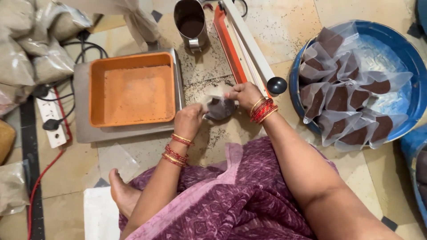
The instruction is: The recorder is seen measuring out portions of a dark powder into small plastic bags, weighing them, and then using a heat sealer to seal the bags before placing them in a bin.
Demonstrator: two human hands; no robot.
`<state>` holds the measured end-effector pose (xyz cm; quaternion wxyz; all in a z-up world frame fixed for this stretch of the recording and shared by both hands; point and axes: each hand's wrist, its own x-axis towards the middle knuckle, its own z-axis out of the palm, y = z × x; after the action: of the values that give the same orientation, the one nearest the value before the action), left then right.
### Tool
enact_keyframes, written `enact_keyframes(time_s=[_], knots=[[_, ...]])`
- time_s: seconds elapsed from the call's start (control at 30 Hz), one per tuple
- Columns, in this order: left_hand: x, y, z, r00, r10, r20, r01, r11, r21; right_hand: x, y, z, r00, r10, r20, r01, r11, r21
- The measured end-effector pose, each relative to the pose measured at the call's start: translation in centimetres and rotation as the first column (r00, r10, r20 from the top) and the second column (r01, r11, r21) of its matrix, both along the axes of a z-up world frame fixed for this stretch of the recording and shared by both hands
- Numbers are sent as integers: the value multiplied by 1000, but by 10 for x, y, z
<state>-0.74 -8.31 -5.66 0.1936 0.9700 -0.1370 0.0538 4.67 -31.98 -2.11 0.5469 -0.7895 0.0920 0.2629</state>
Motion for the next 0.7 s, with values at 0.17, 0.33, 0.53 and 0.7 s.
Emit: enact_keyframes(time_s=[0.17,0.33,0.53,0.7], knots=[[16,0,-35,998,31,61,-14,968,-252,6,-1,-10,999,-50,-22,50,999,-1],[16,-8,-3,924,162,-346,-302,863,-405,4,4,-1,988,155,-23,-156,986,-62],[17,-2,-13,862,81,-501,-435,626,-647,5,-14,-18,997,50,-63,-49,999,3],[21,-4,-26,761,-155,-630,-572,297,-765,8,-21,-15,993,97,-62,-98,995,-8]])
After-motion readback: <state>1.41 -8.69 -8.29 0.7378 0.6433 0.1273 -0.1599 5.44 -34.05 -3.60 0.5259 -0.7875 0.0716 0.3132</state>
